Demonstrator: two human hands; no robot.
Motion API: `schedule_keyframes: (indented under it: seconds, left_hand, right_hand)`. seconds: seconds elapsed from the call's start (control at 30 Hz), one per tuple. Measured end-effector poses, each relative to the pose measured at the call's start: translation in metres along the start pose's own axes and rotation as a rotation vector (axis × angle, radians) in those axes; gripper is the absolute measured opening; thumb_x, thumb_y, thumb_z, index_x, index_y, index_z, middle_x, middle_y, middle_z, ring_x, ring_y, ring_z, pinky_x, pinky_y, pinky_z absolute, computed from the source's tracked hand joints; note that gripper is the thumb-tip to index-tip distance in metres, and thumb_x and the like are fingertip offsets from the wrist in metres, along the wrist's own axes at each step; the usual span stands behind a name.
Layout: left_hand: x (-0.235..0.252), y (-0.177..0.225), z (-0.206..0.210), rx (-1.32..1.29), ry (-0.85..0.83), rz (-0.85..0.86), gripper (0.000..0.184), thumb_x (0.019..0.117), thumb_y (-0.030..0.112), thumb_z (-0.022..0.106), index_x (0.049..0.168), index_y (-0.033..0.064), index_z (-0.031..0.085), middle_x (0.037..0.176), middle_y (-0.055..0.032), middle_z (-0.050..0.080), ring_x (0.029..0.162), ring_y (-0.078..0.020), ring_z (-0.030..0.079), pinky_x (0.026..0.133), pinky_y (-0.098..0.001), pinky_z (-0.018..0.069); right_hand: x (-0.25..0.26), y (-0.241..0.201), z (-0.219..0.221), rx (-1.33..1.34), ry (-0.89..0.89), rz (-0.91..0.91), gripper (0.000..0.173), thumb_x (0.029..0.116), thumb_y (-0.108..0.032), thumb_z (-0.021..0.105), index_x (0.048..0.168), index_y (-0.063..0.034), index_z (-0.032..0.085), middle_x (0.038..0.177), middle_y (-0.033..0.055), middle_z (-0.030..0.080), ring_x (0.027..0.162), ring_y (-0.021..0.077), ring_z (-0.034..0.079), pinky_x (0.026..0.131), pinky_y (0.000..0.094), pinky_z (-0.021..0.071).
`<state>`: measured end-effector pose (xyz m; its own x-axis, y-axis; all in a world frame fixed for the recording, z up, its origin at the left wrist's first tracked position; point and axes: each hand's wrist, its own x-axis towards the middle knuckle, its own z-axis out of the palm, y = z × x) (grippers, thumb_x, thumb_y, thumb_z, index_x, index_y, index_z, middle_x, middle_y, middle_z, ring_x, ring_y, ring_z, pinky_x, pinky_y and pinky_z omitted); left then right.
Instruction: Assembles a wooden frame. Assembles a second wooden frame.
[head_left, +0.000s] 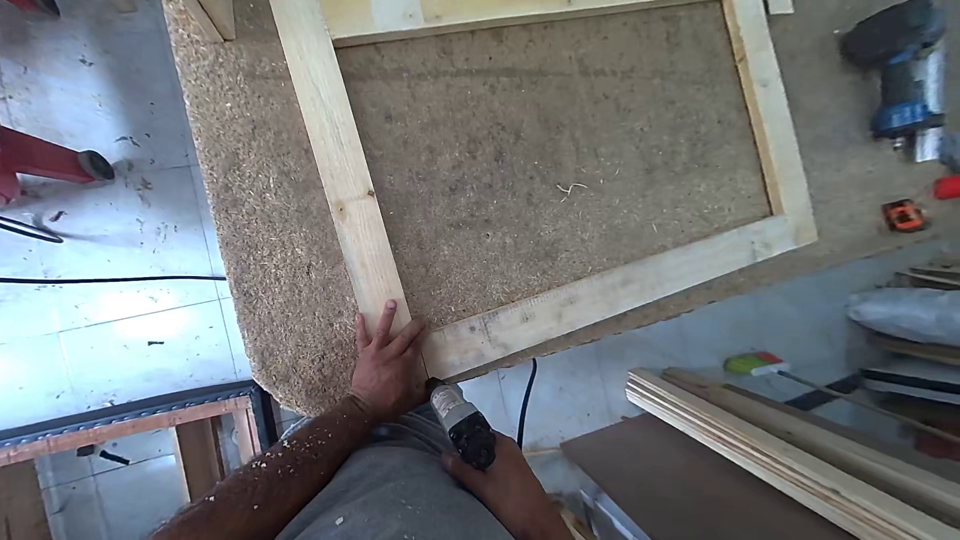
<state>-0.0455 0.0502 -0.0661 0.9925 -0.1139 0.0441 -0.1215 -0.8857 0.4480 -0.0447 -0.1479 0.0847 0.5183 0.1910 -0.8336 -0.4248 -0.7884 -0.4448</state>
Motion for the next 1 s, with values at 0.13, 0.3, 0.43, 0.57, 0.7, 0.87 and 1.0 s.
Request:
schedule_keyframes:
  seconds: [0.13,0.3,0.43,0.57,0.7,0.87,1.0]
  left_hand:
    - [0.0,-0.001,0.0,-0.02,0.009,0.0,0.072,0.0727,0.057,0.074,0.134,0.0193,0.07,0.155,0.0084,0.052,0.156,-0.0382,0.023,0.113,-0.0825,0.0092]
    - [0.001,0.0,-0.003,-0.023,-0.021,-0.001,0.07,0.0753,0.052,0.073,0.137,0.0192,0.068,0.156,0.0083,0.051,0.157,-0.0378,0.022,0.113,-0.0824,0.0094]
    - [0.001,-0.001,-0.003,-0.032,-0.018,-0.011,0.07,0.0763,0.057,0.071,0.136,0.0198,0.068,0.156,0.0089,0.051,0.156,-0.0378,0.022,0.113,-0.082,0.0103]
    - [0.003,0.001,-0.01,-0.044,-0.048,-0.025,0.069,0.0803,0.058,0.066,0.137,0.0194,0.067,0.155,0.0067,0.052,0.155,-0.0399,0.026,0.112,-0.0827,0.0141]
    - [0.002,0.0,-0.01,-0.03,-0.084,-0.035,0.074,0.0779,0.062,0.066,0.14,0.0225,0.064,0.157,0.006,0.05,0.155,-0.0392,0.024,0.113,-0.0814,0.0129]
    - [-0.002,-0.007,-0.007,-0.129,0.01,0.011,0.085,0.0737,0.059,0.072,0.147,0.0204,0.055,0.16,-0.004,0.047,0.155,-0.0391,0.026,0.113,-0.082,0.0136]
    - [-0.005,-0.018,-0.006,-0.336,0.109,0.053,0.069,0.0927,0.041,0.053,0.153,0.008,0.045,0.162,-0.0102,0.043,0.156,-0.0306,0.026,0.119,-0.0774,0.0104]
  right_hand:
    - [0.001,-0.008,0.0,-0.055,-0.019,0.015,0.05,0.0858,-0.048,0.073,0.119,-0.0111,0.068,0.1,0.005,0.072,0.094,0.015,0.069,0.087,0.0397,0.0562]
    - [0.002,-0.028,0.0,-0.169,-0.042,0.086,0.048,0.0891,-0.041,0.073,0.122,-0.0074,0.066,0.106,0.0116,0.072,0.101,0.0226,0.069,0.092,0.0445,0.0546]
    - [0.002,-0.03,-0.002,-0.174,-0.057,0.106,0.049,0.0881,-0.043,0.074,0.122,-0.0083,0.066,0.104,0.0109,0.072,0.1,0.0228,0.069,0.09,0.045,0.0545]
    - [0.0,-0.02,-0.001,-0.129,0.014,0.056,0.061,0.084,-0.051,0.075,0.128,-0.0092,0.065,0.102,0.0103,0.073,0.096,0.0228,0.072,0.088,0.0482,0.0571]
    - [0.006,-0.03,-0.005,0.087,0.097,-0.029,0.055,0.0851,-0.049,0.071,0.123,-0.0093,0.066,0.091,0.0002,0.07,0.077,0.0102,0.068,0.073,0.0353,0.0589]
    - [0.028,-0.036,-0.007,0.249,0.05,-0.062,0.047,0.0907,-0.04,0.067,0.124,-0.0075,0.064,0.079,-0.0009,0.065,0.057,0.0124,0.061,0.054,0.0345,0.0561]
    - [0.032,-0.036,-0.004,0.239,0.029,-0.066,0.048,0.0914,-0.041,0.068,0.125,-0.0066,0.064,0.079,-0.0012,0.065,0.058,0.0119,0.061,0.055,0.0338,0.0563]
